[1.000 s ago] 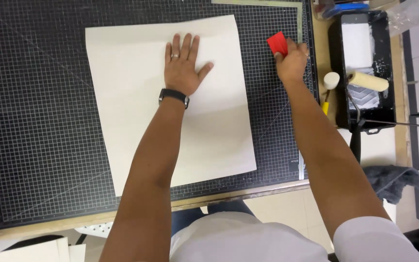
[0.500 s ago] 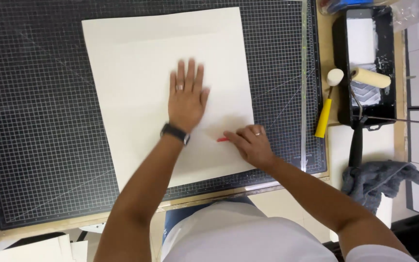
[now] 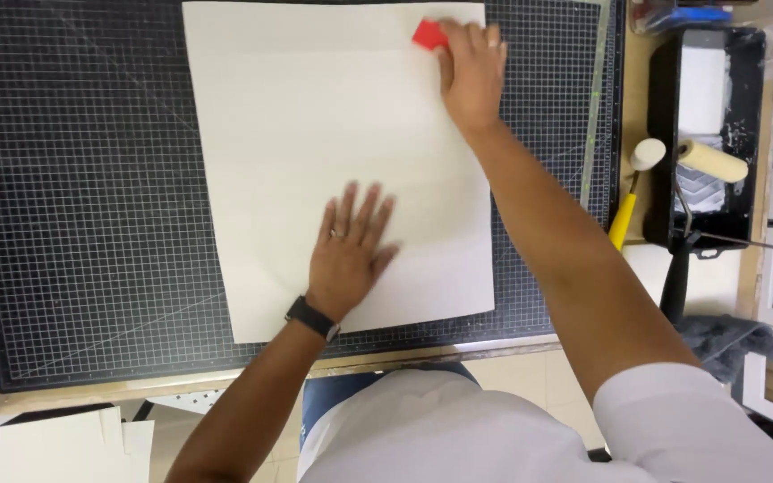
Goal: Applying glue to a cardboard sheet using a roller and then smoothing a paper layer over it with a squeegee tool.
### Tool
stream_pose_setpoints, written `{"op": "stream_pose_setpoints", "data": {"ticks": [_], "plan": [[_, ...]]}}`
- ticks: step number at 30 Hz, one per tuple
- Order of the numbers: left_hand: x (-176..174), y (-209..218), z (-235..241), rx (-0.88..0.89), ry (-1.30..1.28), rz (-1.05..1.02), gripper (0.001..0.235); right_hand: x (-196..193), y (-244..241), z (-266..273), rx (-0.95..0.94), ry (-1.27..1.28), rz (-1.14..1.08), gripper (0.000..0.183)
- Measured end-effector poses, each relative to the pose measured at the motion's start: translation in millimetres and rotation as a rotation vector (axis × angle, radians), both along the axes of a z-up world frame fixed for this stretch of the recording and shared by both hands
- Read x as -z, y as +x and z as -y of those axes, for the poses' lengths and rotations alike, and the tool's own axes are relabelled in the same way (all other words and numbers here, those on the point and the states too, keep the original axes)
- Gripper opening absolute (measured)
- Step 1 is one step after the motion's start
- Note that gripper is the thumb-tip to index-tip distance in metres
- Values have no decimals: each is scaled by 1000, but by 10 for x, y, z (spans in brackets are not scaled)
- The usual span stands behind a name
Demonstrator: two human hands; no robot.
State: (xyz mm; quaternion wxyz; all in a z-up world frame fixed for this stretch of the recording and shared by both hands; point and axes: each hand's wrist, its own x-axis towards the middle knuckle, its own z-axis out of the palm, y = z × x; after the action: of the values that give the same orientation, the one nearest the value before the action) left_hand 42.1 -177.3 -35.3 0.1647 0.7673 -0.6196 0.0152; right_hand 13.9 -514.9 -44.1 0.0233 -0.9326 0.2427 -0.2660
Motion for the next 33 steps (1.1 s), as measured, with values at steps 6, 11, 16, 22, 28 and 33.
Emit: {"op": "stream_pose_setpoints", "data": {"ticks": [6,11,16,22,28,33], "plan": [[190,750,358,-310,-17,20,68,28,63,-743,-227,-60,-80,23],[216,848,277,-287,-78,56,65,22,767,-501,-155,-96,-4,26],[203,951,232,-383,-45,18,70,22,857,-945,-236,-126,55,24],[220,931,224,-375,33,31,71,29,1247,-1047,-136,-63,9,29],[242,908,213,-369,43,2,71,163,1462,-1229,-198,-112,6,23],[261,919,197,-354,-5,-38,71,203,1533,-1364,-203,-135,13,29]]}}
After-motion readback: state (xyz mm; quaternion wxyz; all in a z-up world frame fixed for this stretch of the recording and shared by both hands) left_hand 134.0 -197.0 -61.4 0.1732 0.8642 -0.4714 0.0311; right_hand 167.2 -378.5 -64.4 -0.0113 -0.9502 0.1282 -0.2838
